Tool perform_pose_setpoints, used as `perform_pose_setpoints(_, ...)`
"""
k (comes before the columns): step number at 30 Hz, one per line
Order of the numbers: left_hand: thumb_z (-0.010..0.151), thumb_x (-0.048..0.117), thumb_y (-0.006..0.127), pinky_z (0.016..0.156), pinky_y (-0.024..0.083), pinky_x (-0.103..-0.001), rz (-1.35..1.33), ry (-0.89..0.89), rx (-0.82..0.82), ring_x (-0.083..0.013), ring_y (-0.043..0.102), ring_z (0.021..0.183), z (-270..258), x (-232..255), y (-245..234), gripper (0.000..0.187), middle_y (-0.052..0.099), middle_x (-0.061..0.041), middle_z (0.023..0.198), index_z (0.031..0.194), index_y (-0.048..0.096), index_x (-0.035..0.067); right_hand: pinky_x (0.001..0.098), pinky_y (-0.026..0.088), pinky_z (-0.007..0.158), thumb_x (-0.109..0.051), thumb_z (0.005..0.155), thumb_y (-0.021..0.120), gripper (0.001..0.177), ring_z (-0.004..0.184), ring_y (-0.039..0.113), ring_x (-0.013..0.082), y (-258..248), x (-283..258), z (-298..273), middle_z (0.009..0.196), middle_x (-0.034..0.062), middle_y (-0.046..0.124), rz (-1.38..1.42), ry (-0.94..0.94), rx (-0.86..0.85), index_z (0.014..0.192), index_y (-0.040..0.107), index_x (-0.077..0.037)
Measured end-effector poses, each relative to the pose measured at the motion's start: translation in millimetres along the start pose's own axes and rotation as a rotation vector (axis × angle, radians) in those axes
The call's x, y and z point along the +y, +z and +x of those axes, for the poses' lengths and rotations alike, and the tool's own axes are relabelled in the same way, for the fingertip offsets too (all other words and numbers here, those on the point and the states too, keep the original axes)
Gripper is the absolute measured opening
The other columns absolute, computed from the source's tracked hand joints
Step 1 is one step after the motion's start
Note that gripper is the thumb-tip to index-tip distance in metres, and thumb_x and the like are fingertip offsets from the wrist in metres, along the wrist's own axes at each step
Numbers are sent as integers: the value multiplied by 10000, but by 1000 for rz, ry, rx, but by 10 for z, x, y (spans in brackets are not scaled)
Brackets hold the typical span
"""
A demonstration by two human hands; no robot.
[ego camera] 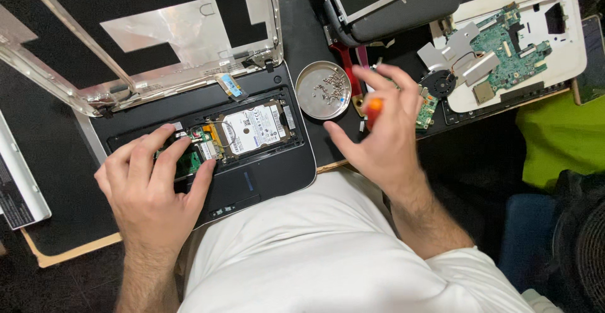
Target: The person uses a screwdriver to tighten screws on the internal components of a disassembled laptop. They then insert a green RAM module into a slot and continue securing the internal parts with screws.
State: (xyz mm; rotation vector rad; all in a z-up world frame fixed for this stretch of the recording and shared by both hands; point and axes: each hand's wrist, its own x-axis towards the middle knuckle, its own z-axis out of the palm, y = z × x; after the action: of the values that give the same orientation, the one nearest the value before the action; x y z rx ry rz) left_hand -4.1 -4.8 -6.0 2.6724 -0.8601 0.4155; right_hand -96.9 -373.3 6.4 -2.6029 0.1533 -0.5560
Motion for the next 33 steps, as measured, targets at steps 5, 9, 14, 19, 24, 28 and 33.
perform_pose_setpoints(5, 1121, 418, 1047, 1224, 500, -572, -5, -5, 2, -367, 695, 1386, 7, 11, -23, 425, 847, -52, 1603, 1408, 908, 137, 616, 386, 1213, -444, 862, 1154, 1057, 1588, 528, 398, 119, 154, 90, 1663, 123, 681, -71, 25, -168, 1672, 606, -43)
perform_pose_setpoints(9, 1125, 413, 1055, 1211, 501, -568, -4, 5, 9, -366, 699, 1372, 15, 14, -27, 426, 847, -51, 1603, 1398, 904, 122, 569, 375, 1118, -445, 801, 1197, 926, 1464, 536, 369, 106, 283, 134, 1638, 56, 756, -60, -4, -195, 1429, 653, -37)
perform_pose_setpoints(14, 1126, 407, 1063, 1209, 501, -569, -11, 4, 6, -370, 700, 1374, 25, 23, -33, 431, 845, -58, 1609, 1403, 902, 119, 561, 376, 1079, -387, 762, 1206, 890, 1415, 567, 377, 39, 299, 210, 1586, 49, 762, -47, -66, -208, 1361, 642, -48)
perform_pose_setpoints(19, 1118, 414, 1055, 1228, 503, -575, -1, 1, 2, -367, 699, 1386, 16, 17, -16, 431, 843, -50, 1614, 1403, 906, 128, 550, 379, 1098, -317, 795, 1191, 907, 1443, 583, 371, 48, 307, 259, 1499, 105, 756, -48, -98, -169, 1498, 692, -33)
perform_pose_setpoints(24, 1130, 417, 1041, 1215, 495, -579, -5, 7, 9, -376, 705, 1367, 8, -2, -4, 430, 844, -63, 1610, 1412, 907, 122, 543, 407, 1106, -329, 785, 1207, 945, 1435, 585, 374, 75, 302, 312, 1408, 149, 722, -56, -91, -175, 1534, 714, -33)
perform_pose_setpoints(28, 1123, 421, 1050, 1214, 497, -572, 0, 0, 14, -366, 706, 1369, 12, 10, -19, 434, 845, -53, 1601, 1408, 908, 126, 536, 375, 1109, -375, 754, 1175, 971, 1432, 563, 357, 12, 285, 338, 1447, 146, 700, -77, -80, -260, 1539, 713, -38)
perform_pose_setpoints(33, 1133, 426, 1046, 1214, 502, -572, -6, 1, 12, -367, 702, 1367, 25, 26, -35, 423, 844, -53, 1597, 1393, 908, 121, 567, 382, 1084, -375, 786, 1164, 804, 1447, 570, 385, 1, 273, 338, 1545, 103, 778, -85, -115, -278, 1328, 684, -26)
